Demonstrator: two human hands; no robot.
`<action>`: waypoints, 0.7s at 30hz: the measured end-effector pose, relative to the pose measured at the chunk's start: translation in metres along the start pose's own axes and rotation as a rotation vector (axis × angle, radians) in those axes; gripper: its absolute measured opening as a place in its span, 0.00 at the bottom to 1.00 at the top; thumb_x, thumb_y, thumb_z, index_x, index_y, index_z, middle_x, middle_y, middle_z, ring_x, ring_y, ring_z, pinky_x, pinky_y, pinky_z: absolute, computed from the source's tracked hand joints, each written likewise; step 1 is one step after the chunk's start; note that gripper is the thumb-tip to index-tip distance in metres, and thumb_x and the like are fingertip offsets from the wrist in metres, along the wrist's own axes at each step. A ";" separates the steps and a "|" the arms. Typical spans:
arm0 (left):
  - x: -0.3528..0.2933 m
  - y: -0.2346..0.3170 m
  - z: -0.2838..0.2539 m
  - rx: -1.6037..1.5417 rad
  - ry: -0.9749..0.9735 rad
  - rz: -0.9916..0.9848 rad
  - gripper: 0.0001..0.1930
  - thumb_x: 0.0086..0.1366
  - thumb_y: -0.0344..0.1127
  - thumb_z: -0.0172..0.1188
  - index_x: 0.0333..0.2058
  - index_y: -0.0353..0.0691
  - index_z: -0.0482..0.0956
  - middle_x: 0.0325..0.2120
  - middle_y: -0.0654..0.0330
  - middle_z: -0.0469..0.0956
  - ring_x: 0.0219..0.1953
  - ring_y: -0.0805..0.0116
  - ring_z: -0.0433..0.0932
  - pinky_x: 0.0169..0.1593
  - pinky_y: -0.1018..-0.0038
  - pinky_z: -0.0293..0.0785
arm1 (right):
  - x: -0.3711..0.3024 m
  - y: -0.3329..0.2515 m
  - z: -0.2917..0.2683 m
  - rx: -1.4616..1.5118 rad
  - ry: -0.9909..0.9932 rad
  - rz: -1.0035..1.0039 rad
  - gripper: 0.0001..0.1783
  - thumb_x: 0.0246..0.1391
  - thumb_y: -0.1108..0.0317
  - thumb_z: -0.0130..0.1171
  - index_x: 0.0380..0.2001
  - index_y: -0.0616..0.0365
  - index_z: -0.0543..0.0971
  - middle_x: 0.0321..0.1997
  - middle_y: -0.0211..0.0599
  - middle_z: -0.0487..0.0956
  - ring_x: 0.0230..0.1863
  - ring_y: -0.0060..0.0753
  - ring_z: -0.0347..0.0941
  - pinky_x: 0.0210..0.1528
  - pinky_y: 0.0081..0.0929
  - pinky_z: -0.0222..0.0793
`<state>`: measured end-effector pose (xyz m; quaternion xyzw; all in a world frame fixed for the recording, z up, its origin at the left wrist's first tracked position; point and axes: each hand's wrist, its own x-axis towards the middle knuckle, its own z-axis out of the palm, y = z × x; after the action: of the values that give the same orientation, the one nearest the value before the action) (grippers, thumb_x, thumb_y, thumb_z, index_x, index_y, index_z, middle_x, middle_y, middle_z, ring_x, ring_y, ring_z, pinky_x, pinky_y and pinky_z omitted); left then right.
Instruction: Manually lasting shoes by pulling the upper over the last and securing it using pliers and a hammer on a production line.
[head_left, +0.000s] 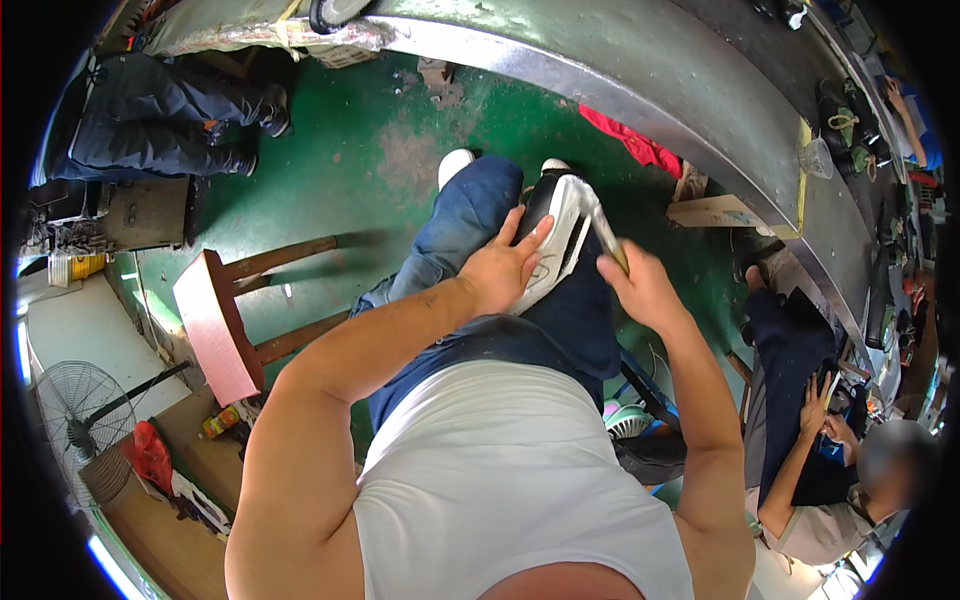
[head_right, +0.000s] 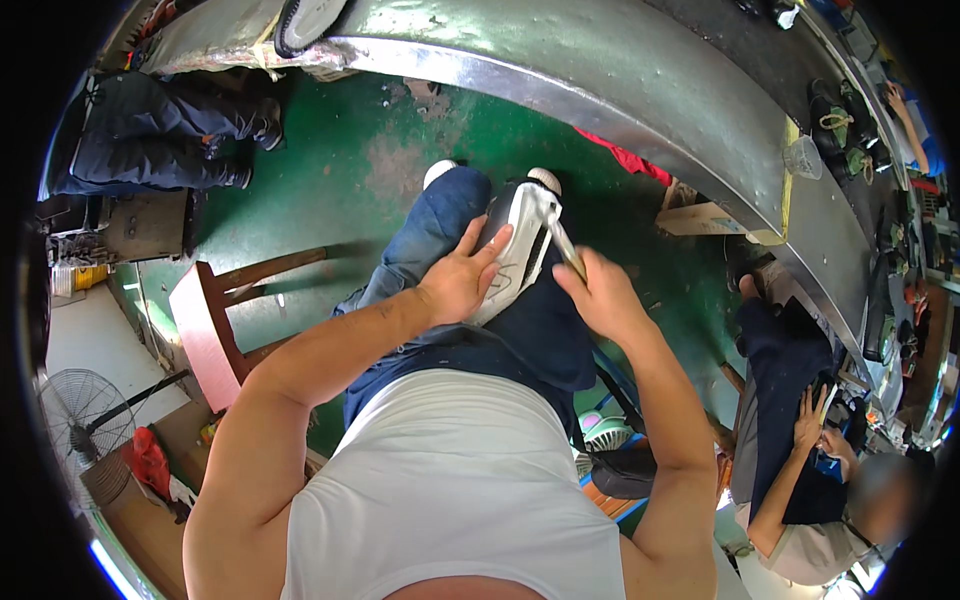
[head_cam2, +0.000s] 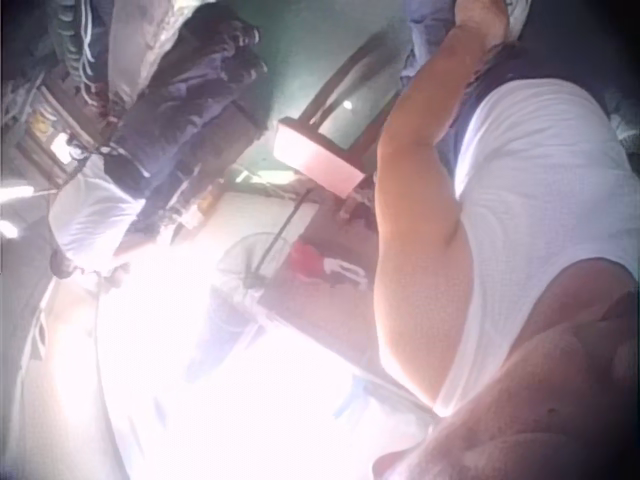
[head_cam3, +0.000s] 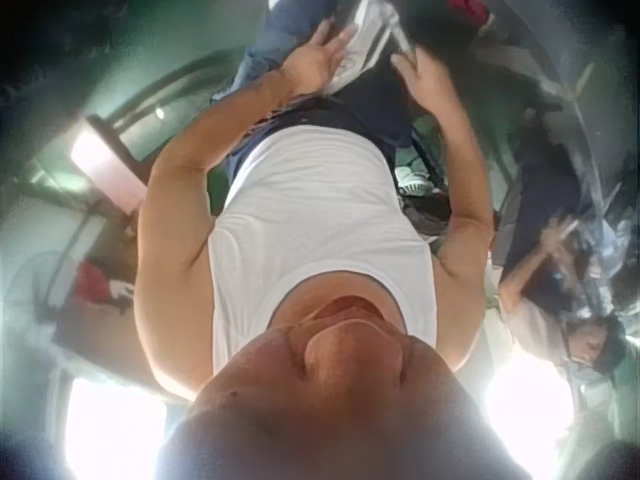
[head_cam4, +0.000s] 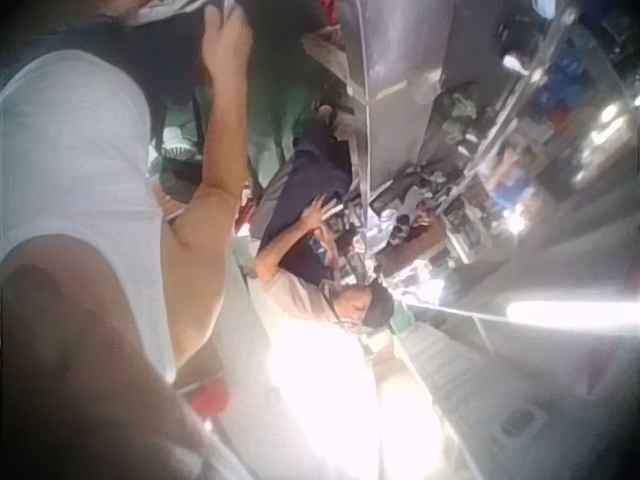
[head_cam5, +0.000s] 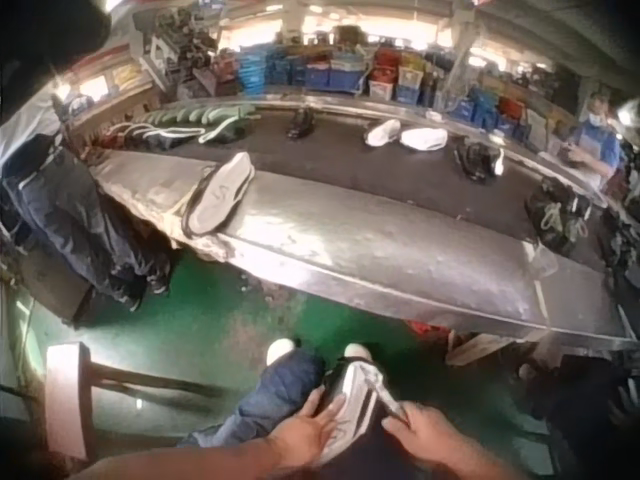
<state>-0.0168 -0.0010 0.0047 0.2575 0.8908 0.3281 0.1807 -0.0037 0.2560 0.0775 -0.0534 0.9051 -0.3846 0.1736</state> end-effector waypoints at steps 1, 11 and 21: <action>0.003 0.001 -0.002 0.018 -0.037 0.000 0.31 0.73 0.37 0.46 0.72 0.49 0.50 0.67 0.26 0.47 0.61 0.34 0.68 0.62 0.60 0.70 | 0.009 0.004 0.011 0.054 0.127 -0.076 0.17 0.64 0.57 0.55 0.39 0.64 0.75 0.34 0.53 0.79 0.36 0.61 0.77 0.39 0.46 0.71; 0.025 0.028 -0.049 0.127 -0.389 -0.215 0.31 0.74 0.47 0.45 0.73 0.67 0.46 0.70 0.29 0.41 0.51 0.35 0.77 0.58 0.60 0.75 | 0.042 0.013 0.032 -0.239 0.020 -0.105 0.20 0.67 0.53 0.49 0.36 0.63 0.73 0.34 0.57 0.80 0.38 0.62 0.78 0.40 0.52 0.73; -0.030 0.014 -0.008 -0.482 0.074 -0.464 0.38 0.69 0.40 0.58 0.68 0.23 0.53 0.59 0.31 0.69 0.65 0.47 0.68 0.68 0.69 0.60 | 0.011 0.010 0.039 -0.058 0.015 -0.097 0.20 0.67 0.54 0.50 0.40 0.64 0.74 0.32 0.57 0.80 0.36 0.64 0.76 0.39 0.52 0.71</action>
<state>0.0084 -0.0130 0.0245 -0.0145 0.8284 0.4885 0.2737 0.0002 0.2337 0.0421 -0.0994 0.9135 -0.3663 0.1461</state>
